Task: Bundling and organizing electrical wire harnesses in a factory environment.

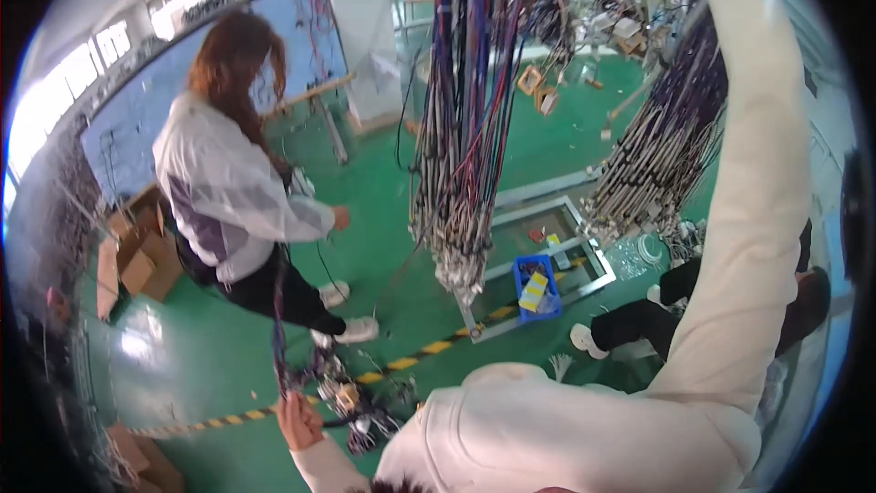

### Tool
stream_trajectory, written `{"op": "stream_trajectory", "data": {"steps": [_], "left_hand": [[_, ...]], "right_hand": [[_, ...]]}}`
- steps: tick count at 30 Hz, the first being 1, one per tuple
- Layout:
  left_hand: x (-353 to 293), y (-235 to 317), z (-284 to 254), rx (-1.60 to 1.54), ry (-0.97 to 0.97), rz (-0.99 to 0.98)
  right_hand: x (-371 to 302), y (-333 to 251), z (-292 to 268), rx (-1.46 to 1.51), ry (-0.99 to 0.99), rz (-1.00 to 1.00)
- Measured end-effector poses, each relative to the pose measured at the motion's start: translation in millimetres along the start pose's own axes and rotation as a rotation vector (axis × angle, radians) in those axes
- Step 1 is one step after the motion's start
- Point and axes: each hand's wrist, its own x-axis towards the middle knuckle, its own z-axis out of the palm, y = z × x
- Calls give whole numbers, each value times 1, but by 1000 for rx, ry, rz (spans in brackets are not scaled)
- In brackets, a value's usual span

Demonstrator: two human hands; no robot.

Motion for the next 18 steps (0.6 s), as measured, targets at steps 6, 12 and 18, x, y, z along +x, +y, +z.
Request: {"op": "stream_trajectory", "data": {"steps": [6,12,18], "left_hand": [[1,19,-7,-7,21,20],[-5,22,-1,53,-7,-43],[-21,29,8,64,12,-33]], "right_hand": [[-216,-82,68,783,-236,1123],[-346,-225,55,1113,-255,1383],[-433,-293,59,1035,-239,1450]]}}
